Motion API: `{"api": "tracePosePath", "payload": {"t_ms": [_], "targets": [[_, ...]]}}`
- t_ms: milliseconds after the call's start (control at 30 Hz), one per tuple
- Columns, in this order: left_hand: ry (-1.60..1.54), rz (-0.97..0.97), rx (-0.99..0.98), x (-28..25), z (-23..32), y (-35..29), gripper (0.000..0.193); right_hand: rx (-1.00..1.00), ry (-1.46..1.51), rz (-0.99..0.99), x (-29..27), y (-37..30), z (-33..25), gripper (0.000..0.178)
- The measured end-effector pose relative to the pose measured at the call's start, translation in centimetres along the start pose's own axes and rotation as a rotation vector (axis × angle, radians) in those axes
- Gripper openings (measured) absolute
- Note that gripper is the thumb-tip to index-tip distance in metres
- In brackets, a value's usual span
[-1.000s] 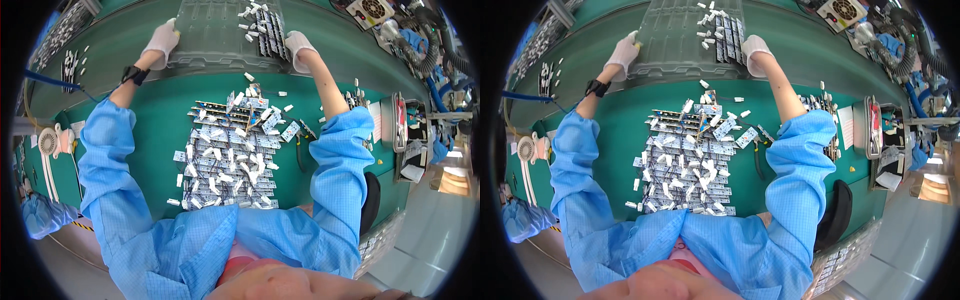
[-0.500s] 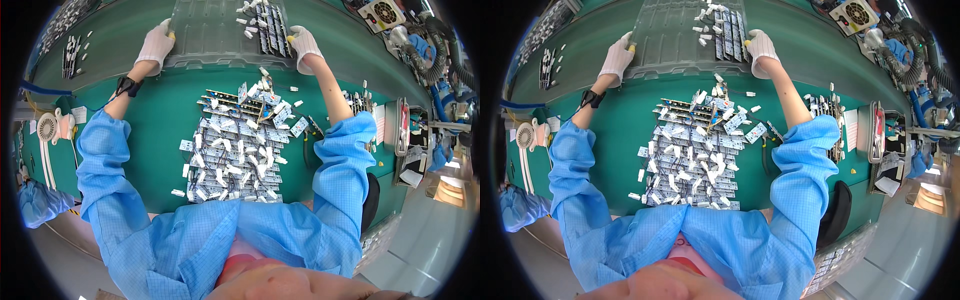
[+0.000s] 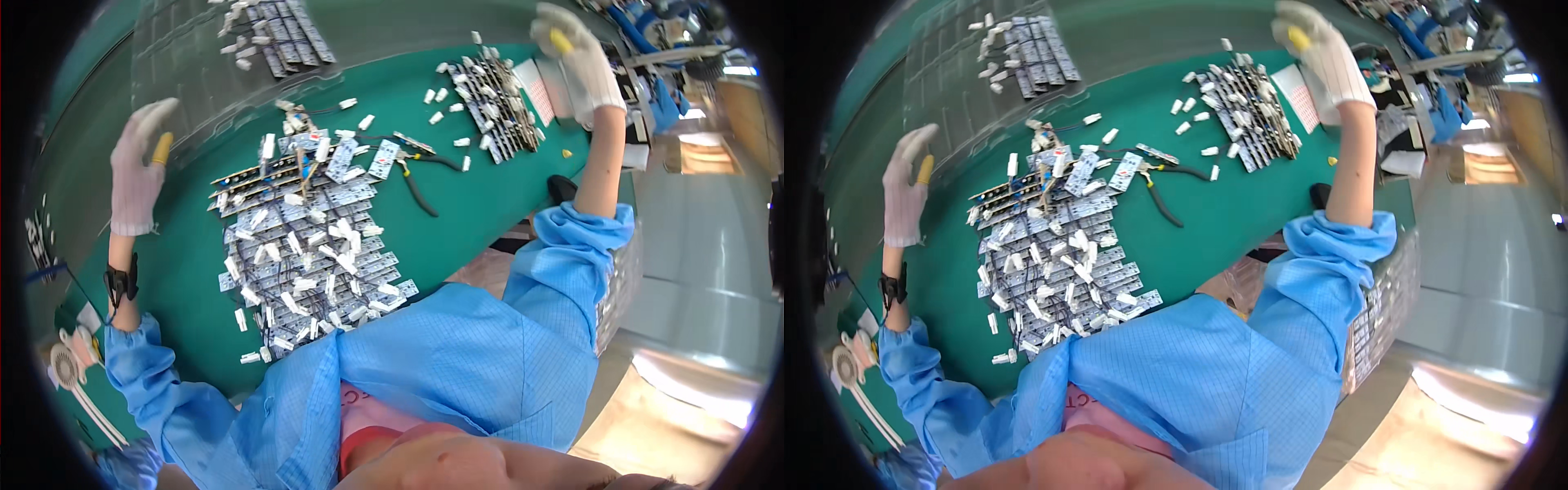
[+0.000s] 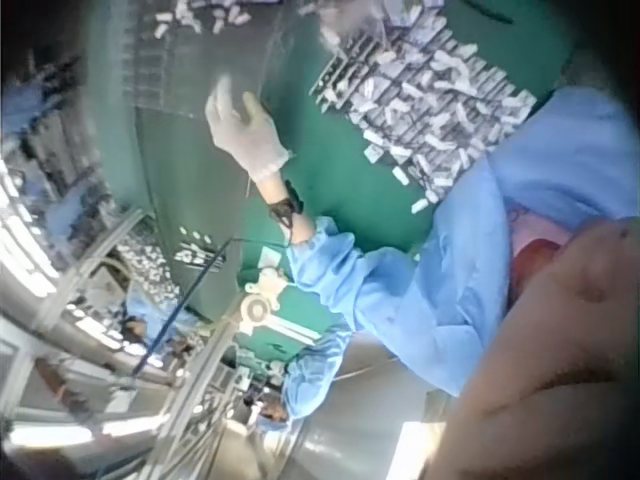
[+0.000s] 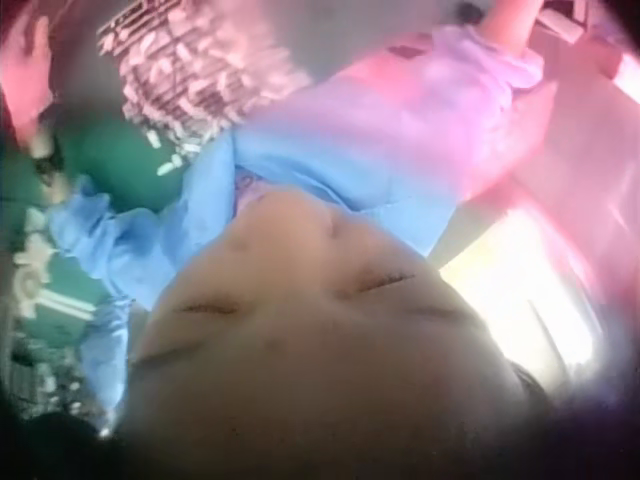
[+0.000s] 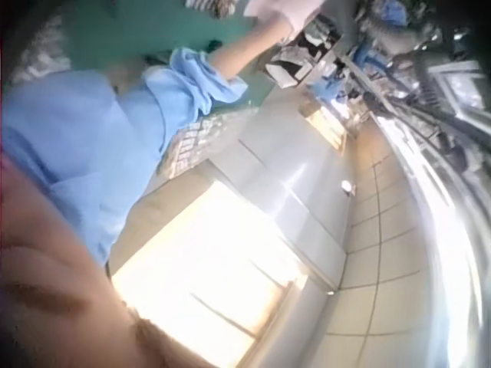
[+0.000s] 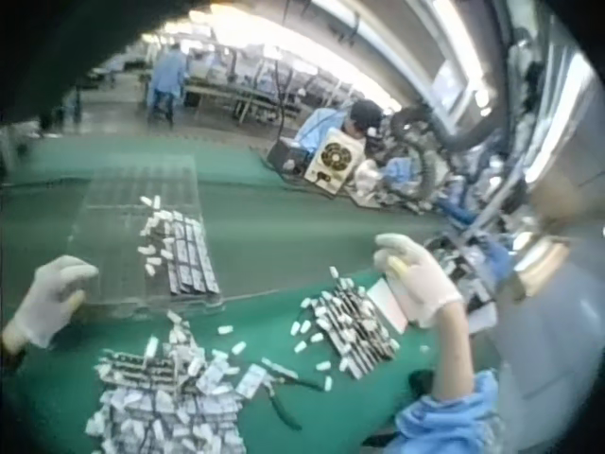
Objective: Manually assembling and snapping apart small electronic circuit board strips at a factory workstation.
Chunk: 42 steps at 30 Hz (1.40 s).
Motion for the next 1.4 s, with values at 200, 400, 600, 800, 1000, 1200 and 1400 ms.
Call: {"api": "tracePosePath", "payload": {"t_ms": [200, 400, 600, 800, 1000, 1200, 1400], "targets": [[-0.399, -0.515, 0.403, 6.3, 9.8, 5.1, 0.039, 0.550, 0.063, -0.534, 8.8, -10.2, 11.0, 0.095], [-0.175, -0.585, 0.513, 11.0, 11.3, 5.1, 0.041, 0.206, -0.140, -0.086, 14.0, -8.1, 2.6, 0.123], [-0.178, -0.595, 0.363, 10.2, 11.6, 3.4, 0.056, 0.113, -0.195, -0.063, 14.5, -7.0, 3.6, 0.105], [-0.128, -0.574, 0.276, 9.7, 11.7, 2.7, 0.056, 0.269, -0.355, 0.049, 13.6, -5.8, 0.8, 0.089], [-0.164, -0.545, 0.311, 9.6, 11.9, 2.8, 0.053, 0.027, -0.182, 0.018, 15.9, -4.7, 7.2, 0.071], [-0.503, -0.206, 0.119, 8.8, 8.7, 3.0, 0.026, -0.036, -0.271, 0.077, 16.2, -4.4, 6.3, 0.056], [-0.710, -0.078, -0.115, 5.1, 3.7, 1.4, 0.031, 0.149, -0.050, 0.004, 15.7, -5.0, 7.0, 0.040]]}}
Point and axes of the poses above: each hand's wrist, its own y-axis towards the middle knuckle, its own x-axis out of the palm, z = x × y, the point moved 4 cm from there along y, towards the middle knuckle, and after that the axes turned 7 degrees about -z, right-handed, at the moved point
